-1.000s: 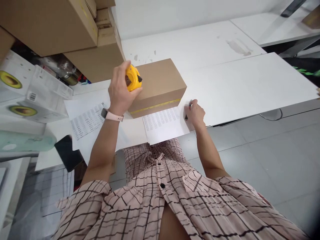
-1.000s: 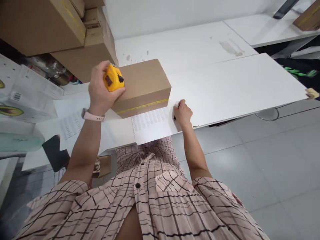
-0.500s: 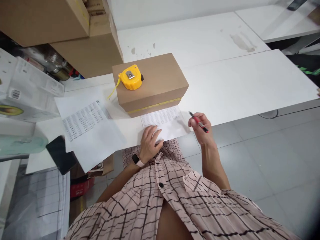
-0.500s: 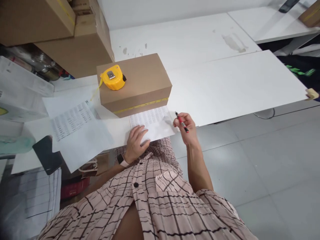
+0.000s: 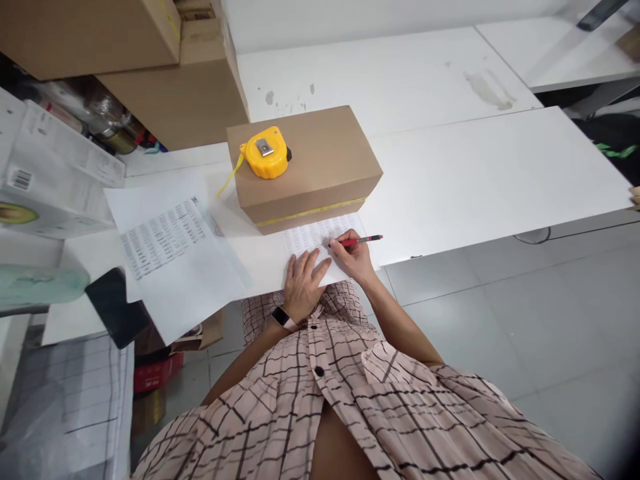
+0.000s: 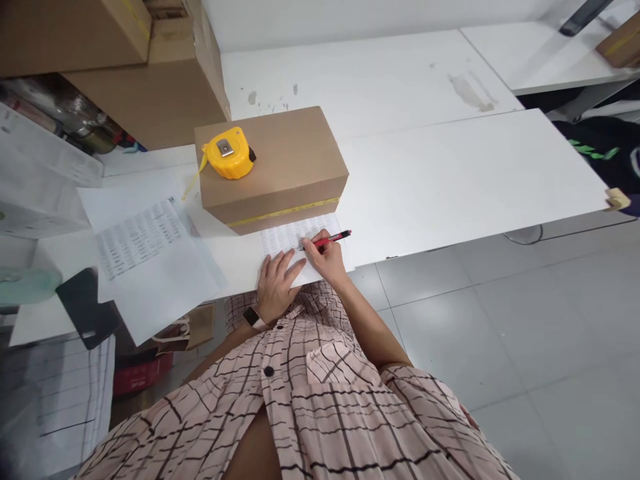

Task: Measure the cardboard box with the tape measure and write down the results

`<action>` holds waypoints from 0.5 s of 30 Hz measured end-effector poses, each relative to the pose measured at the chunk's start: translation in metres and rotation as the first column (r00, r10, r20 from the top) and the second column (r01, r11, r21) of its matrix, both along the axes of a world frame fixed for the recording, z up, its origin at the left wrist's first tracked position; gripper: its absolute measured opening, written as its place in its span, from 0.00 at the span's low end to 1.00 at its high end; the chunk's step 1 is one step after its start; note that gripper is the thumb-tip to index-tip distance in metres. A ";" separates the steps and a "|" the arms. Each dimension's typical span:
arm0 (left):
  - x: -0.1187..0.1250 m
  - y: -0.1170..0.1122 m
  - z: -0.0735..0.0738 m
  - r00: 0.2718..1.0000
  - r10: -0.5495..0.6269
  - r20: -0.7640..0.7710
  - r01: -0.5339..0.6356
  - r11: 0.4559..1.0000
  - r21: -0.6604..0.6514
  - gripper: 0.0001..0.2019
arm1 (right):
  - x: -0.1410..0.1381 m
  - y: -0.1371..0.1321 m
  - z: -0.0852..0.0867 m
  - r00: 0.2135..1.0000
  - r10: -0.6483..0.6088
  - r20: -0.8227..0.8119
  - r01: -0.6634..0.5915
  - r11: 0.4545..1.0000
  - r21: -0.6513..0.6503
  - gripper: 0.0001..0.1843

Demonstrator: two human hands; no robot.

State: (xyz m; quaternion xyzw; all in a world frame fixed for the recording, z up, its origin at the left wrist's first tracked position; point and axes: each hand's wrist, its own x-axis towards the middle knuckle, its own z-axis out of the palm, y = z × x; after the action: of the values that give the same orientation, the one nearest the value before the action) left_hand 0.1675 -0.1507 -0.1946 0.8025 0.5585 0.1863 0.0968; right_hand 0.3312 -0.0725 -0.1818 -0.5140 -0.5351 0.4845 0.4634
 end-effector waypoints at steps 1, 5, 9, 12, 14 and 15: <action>0.000 0.000 0.000 1.000 0.000 0.005 0.000 1.000 -0.002 0.24 | 0.000 0.000 0.000 0.999 -0.033 0.041 0.032 0.999 0.020 0.22; 0.000 0.000 0.001 1.000 -0.002 0.012 0.002 1.000 -0.006 0.24 | 0.000 0.001 -0.001 0.997 -0.021 0.081 0.016 0.998 0.058 0.19; 0.000 0.000 0.000 1.000 -0.003 -0.001 0.003 1.000 0.006 0.24 | 0.000 0.002 -0.005 0.999 0.042 0.020 -0.043 0.998 0.050 0.16; 0.001 0.000 -0.002 1.000 -0.003 0.006 0.003 1.000 0.001 0.25 | -0.001 -0.001 -0.002 0.996 -0.011 0.088 0.009 1.000 0.021 0.14; 0.001 0.000 -0.003 1.000 -0.005 0.010 0.005 1.000 0.003 0.25 | -0.002 -0.004 0.002 0.992 -0.021 0.125 0.017 0.999 0.030 0.15; 0.001 0.000 -0.003 1.000 -0.006 0.008 0.006 1.000 0.008 0.25 | -0.002 -0.005 0.004 0.990 -0.019 0.136 0.014 0.999 0.041 0.15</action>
State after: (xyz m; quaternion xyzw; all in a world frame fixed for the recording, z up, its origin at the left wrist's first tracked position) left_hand 0.1681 -0.1506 -0.1978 0.8038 0.5550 0.1917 0.0963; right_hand 0.3290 -0.0773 -0.1775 -0.5410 -0.5710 0.4335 0.4398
